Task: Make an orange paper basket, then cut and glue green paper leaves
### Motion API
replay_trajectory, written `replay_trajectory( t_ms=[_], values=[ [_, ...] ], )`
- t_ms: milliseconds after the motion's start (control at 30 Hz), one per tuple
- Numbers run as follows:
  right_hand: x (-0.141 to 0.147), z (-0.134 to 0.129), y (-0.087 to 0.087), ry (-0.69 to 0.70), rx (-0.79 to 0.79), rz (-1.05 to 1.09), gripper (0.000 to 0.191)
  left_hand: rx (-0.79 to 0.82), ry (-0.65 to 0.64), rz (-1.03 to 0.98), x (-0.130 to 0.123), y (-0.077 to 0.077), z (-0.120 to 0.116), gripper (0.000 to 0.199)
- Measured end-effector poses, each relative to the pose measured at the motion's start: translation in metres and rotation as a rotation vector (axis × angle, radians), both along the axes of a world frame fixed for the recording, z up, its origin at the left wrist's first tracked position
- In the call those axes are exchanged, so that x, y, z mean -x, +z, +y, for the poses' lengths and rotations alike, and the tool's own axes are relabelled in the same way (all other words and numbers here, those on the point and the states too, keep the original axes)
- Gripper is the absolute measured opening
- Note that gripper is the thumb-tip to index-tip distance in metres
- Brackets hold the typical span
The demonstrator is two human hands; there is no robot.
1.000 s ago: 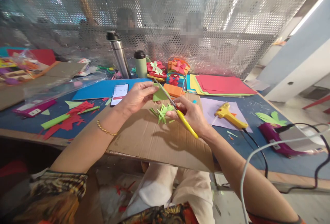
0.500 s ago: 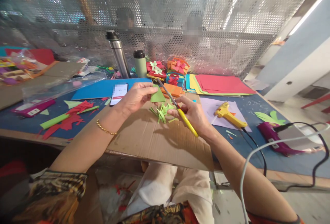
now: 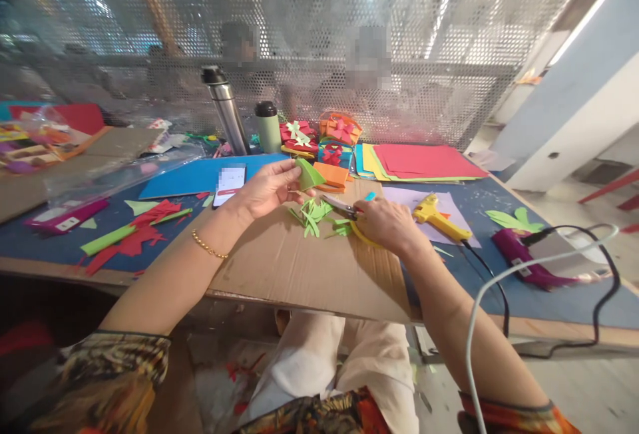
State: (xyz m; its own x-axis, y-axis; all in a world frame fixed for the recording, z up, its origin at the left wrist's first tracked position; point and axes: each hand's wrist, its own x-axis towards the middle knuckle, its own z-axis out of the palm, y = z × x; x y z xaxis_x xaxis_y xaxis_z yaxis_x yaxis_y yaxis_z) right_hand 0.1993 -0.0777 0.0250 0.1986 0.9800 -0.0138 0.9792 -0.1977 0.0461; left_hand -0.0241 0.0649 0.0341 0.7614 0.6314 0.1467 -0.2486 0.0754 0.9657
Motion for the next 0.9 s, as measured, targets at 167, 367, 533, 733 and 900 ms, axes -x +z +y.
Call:
replay_trajectory(
  t_ms=[167, 367, 533, 733, 900],
  values=[
    [-0.013, -0.002, 0.010, 0.165, -0.198, 0.217, 0.050, 0.050, -0.055, 0.001, -0.007, -0.014, 0.001, 0.020],
    [0.006, 0.005, 0.011, 0.428, -0.480, 0.774, 0.037, -0.085, -0.082, 0.019, -0.014, -0.021, -0.019, 0.040],
    [0.018, 0.007, 0.000, 0.361, -0.534, 0.838, 0.032, -0.105, -0.079, 0.052, -0.012, -0.014, -0.028, 0.048],
    [0.027, 0.005, -0.002, 0.292, -0.667, 0.772, 0.044, -0.050, -0.057, 0.078, -0.013, -0.010, -0.033, 0.053],
    [0.028, 0.006, 0.000, 0.381, -0.576, 1.003, 0.066, -0.031, -0.133, 0.076, -0.014, -0.006, -0.038, 0.040]
  ],
)
